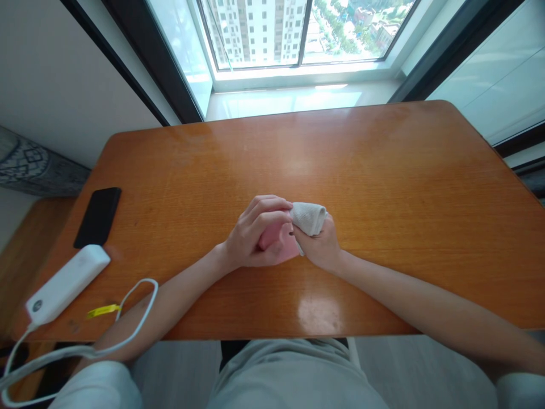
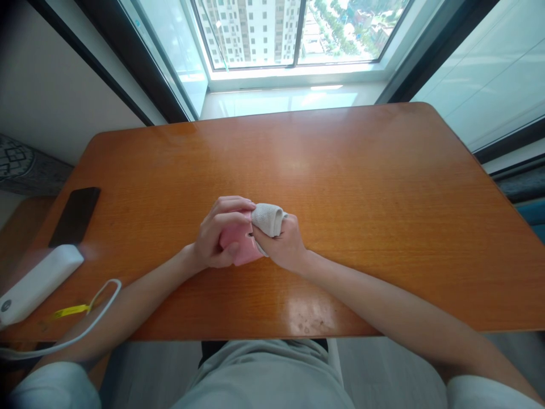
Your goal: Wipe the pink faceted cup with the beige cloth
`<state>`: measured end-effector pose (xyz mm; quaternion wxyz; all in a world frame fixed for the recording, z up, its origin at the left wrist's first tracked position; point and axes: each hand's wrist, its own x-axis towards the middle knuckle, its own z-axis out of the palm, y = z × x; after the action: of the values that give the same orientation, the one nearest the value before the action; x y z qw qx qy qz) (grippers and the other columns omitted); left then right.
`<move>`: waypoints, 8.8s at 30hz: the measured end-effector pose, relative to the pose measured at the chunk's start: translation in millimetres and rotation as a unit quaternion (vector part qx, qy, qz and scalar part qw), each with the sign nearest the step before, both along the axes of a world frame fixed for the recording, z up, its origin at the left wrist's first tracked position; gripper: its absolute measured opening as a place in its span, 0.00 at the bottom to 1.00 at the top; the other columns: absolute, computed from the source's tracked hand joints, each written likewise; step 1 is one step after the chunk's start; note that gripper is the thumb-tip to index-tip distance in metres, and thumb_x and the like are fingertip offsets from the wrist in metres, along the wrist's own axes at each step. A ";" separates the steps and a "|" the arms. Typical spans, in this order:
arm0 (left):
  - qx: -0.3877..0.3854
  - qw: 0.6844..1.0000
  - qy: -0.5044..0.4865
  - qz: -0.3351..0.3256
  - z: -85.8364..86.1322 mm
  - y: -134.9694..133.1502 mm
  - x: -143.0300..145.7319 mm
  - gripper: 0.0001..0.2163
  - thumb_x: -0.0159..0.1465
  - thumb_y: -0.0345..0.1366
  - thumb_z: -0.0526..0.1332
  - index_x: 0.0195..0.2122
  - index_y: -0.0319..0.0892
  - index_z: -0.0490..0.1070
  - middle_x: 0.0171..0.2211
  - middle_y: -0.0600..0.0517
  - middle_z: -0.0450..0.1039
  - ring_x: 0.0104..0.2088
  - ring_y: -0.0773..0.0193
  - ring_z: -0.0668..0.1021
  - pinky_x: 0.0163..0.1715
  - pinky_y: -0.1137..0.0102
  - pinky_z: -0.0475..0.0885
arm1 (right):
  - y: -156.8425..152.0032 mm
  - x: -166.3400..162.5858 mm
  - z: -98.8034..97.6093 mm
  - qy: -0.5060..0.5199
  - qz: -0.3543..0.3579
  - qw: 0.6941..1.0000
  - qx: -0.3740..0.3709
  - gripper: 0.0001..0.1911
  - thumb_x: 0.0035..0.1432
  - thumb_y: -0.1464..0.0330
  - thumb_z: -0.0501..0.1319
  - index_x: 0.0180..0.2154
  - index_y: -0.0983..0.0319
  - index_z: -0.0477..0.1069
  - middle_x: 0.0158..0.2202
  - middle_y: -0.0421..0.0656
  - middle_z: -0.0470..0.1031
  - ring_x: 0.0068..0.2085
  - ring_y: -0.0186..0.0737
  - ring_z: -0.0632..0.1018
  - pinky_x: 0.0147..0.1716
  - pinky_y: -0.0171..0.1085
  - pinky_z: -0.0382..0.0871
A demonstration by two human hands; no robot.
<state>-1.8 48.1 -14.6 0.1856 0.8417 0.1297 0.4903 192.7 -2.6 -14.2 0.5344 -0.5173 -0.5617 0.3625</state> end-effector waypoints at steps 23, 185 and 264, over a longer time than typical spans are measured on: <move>-0.546 0.834 -0.080 0.021 14.2 1.0 10.7 0.18 0.77 0.49 0.55 0.44 0.43 0.80 0.47 0.47 0.84 0.46 0.54 0.83 0.50 0.61 0.77 | -4.1 -1.1 1.8 -0.018 0.025 0.999 -0.012 0.16 0.55 0.54 0.74 0.25 0.55 0.75 0.23 0.41 0.78 0.25 0.43 0.78 0.27 0.40 0.78; -0.086 0.994 0.073 0.003 -10.3 0.9 4.6 0.51 0.55 0.56 0.81 0.74 0.49 0.56 0.71 0.32 0.64 0.70 0.36 0.75 0.63 0.46 0.77 | 8.5 3.3 4.5 0.168 -0.022 0.978 -0.125 0.17 0.49 0.57 0.77 0.24 0.60 0.74 0.23 0.36 0.71 0.25 0.32 0.68 0.23 0.33 0.65; 0.010 0.998 0.065 -0.010 -7.5 15.1 -4.9 0.46 0.58 0.59 0.78 0.72 0.49 0.62 0.68 0.33 0.71 0.66 0.38 0.78 0.62 0.44 0.79 | 7.5 0.6 8.6 0.093 -0.009 0.991 -0.094 0.19 0.51 0.57 0.76 0.22 0.59 0.72 0.22 0.37 0.71 0.26 0.34 0.69 0.26 0.34 0.67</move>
<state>-6.7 63.1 -22.1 0.1732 0.8748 0.1278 0.4340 193.3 4.9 -5.6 0.5365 -0.5342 -0.4686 0.4552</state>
